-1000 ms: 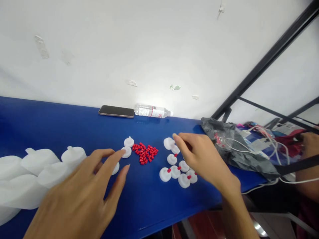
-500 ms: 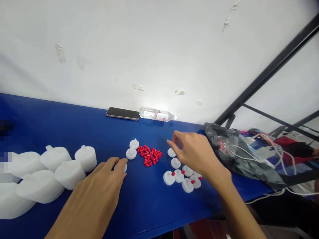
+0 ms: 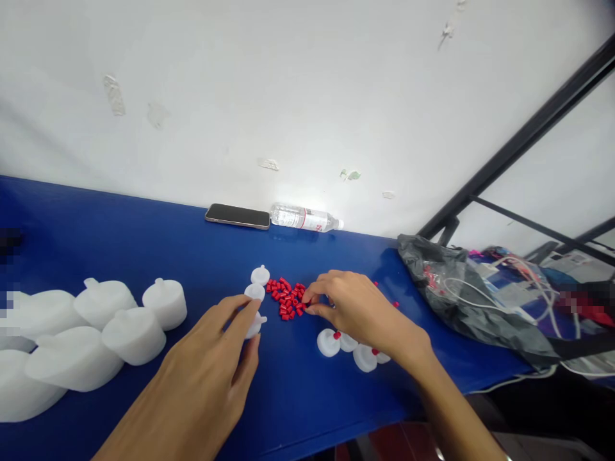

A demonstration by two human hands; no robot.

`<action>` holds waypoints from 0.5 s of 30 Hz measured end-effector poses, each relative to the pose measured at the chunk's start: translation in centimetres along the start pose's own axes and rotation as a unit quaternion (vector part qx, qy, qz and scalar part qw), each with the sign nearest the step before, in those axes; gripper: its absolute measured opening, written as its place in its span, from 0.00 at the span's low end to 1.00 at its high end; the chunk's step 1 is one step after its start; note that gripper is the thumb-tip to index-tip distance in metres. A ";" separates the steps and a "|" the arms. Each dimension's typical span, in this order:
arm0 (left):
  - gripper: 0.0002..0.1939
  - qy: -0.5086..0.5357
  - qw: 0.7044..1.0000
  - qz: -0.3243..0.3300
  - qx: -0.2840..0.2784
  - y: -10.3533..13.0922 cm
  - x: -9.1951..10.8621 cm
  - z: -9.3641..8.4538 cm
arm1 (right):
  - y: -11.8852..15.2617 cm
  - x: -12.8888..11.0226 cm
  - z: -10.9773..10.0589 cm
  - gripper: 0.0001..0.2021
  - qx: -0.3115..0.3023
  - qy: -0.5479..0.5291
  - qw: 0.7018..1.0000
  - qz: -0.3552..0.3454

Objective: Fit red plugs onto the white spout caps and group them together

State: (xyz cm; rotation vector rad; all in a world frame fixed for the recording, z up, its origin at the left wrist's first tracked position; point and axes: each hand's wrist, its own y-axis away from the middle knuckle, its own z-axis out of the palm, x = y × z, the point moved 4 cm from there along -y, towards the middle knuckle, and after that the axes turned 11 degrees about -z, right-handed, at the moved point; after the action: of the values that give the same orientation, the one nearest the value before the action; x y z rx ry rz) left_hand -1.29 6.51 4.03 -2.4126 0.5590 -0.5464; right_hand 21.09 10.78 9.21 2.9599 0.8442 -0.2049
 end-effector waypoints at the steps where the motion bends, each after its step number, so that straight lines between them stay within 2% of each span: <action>1: 0.17 0.000 1.000 0.007 0.006 0.0 0.1 0.0 | -0.1 0.0 0.1 0.06 -0.002 -0.002 1.000 0.000; 5: 0.19 0.029 1.000 -0.007 -0.006 -0.5 0.5 -0.2 | -0.2 0.0 0.5 0.07 -0.009 -0.010 1.000 -0.001; 10: 0.24 0.062 0.995 -0.031 -0.066 -0.7 0.2 -0.1 | 0.3 0.3 -0.1 0.08 0.002 -0.020 1.000 -0.001; 12: 0.25 0.056 0.997 -0.022 -0.042 -0.8 0.3 -0.2 | 1.1 0.4 -0.9 0.07 0.036 -0.056 0.998 0.016; 15: 0.25 0.033 0.999 -0.017 0.017 -0.9 0.5 -0.8 | 2.8 -0.2 -2.1 0.05 0.134 -0.144 0.980 0.022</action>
State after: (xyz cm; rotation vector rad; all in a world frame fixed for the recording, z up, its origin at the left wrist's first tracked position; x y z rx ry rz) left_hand -1.07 6.58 5.34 -2.3827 0.5328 -0.6473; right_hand 22.63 8.49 11.32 3.0735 0.7647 -0.7817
